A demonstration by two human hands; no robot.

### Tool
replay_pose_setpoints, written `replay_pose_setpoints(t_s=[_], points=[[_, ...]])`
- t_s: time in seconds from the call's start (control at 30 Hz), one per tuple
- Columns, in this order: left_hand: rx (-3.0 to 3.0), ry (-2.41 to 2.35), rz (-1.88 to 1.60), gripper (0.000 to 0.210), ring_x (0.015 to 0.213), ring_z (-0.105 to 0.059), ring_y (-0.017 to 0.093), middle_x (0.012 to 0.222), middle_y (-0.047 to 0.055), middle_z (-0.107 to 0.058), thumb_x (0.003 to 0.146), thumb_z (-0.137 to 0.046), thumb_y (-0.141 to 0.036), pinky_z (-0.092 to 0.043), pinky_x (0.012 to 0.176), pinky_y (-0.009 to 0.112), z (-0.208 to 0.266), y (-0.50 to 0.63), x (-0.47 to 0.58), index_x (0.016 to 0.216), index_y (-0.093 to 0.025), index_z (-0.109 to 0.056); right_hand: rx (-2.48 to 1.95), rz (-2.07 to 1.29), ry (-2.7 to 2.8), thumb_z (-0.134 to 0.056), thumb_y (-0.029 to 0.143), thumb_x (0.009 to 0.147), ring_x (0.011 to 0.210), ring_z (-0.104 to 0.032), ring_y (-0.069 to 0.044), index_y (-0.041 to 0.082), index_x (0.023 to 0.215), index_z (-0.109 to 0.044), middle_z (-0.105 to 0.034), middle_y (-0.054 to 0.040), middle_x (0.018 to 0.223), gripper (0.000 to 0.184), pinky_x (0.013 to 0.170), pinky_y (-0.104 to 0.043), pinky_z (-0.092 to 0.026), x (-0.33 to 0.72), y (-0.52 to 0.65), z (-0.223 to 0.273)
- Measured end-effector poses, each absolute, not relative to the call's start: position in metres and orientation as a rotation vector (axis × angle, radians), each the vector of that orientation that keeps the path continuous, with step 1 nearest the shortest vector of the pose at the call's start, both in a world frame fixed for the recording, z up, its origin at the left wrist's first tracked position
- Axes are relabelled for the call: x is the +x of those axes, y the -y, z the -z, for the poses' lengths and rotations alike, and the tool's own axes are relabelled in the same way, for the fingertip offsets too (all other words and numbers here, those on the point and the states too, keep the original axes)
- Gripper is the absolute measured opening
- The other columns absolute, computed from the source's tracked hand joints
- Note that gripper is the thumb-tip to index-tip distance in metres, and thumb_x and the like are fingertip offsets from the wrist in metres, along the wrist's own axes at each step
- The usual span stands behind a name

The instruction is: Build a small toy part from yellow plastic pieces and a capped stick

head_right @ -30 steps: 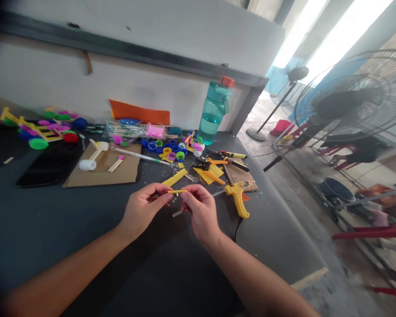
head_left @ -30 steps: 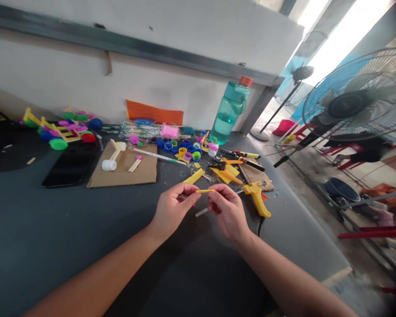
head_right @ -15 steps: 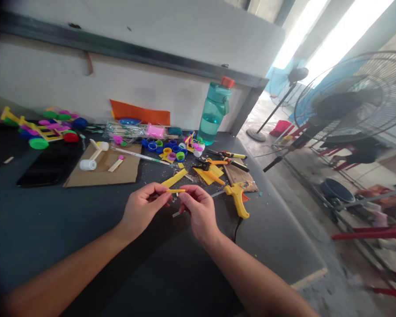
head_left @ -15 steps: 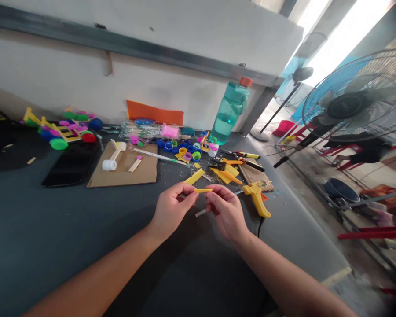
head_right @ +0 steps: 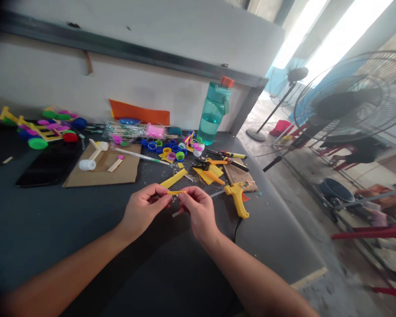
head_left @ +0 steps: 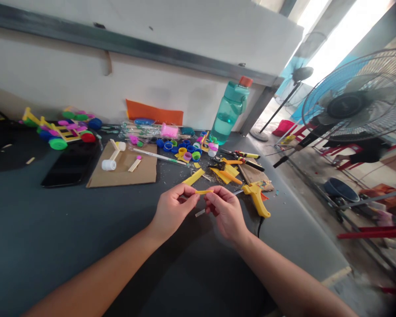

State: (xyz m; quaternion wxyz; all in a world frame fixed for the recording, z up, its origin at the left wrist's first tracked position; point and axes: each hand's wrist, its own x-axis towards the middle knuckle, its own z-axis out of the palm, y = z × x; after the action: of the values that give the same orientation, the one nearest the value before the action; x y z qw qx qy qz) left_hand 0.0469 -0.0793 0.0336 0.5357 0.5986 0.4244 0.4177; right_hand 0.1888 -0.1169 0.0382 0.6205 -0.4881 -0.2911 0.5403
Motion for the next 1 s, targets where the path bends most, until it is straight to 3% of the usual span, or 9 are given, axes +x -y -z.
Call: replay_pose_setpoints(t_s=[0.27, 0.7, 1.0], points=[[1.397, -0.977, -0.955, 0.021, 0.068, -0.061, 0.014, 0.077, 0.001, -0.064, 0.076, -0.068, -0.034, -0.05, 0.062, 0.023, -0.034, 0.079, 0.05, 0.087, -0.017, -0.066, -1.095, -1.228, 0.68, -0.075, 0.025, 0.07, 0.049, -0.05, -0.007, 0.017, 0.072, -0.065, -0.059, 0.0036, 0.058, 0.013, 0.046, -0.017, -0.043, 0.188, 0.117, -0.036], [1.207, -0.962, -0.969, 0.011, 0.057, -0.056, 0.01, 0.064, -0.002, -0.062, 0.074, -0.068, -0.026, -0.045, 0.056, 0.021, -0.044, 0.08, 0.052, 0.074, -0.016, -0.063, -1.107, -1.241, 0.711, -0.074, 0.026, 0.071, 0.048, -0.051, -0.007, 0.017, 0.073, -0.066, -0.06, 0.0038, 0.058, 0.011, 0.046, -0.018, -0.043, 0.183, 0.118, -0.038], [1.255, -0.961, -0.941, 0.01, 0.058, -0.055, 0.01, 0.064, -0.003, -0.06, 0.075, -0.066, -0.026, -0.045, 0.057, 0.022, -0.039, 0.077, 0.05, 0.076, -0.016, -0.063, -1.196, -1.159, 0.826, -0.071, 0.028, 0.074, 0.051, -0.049, -0.008, 0.017, 0.076, -0.066, -0.06, 0.0029, 0.063, 0.012, 0.046, -0.019, -0.042, 0.191, 0.117, -0.031]])
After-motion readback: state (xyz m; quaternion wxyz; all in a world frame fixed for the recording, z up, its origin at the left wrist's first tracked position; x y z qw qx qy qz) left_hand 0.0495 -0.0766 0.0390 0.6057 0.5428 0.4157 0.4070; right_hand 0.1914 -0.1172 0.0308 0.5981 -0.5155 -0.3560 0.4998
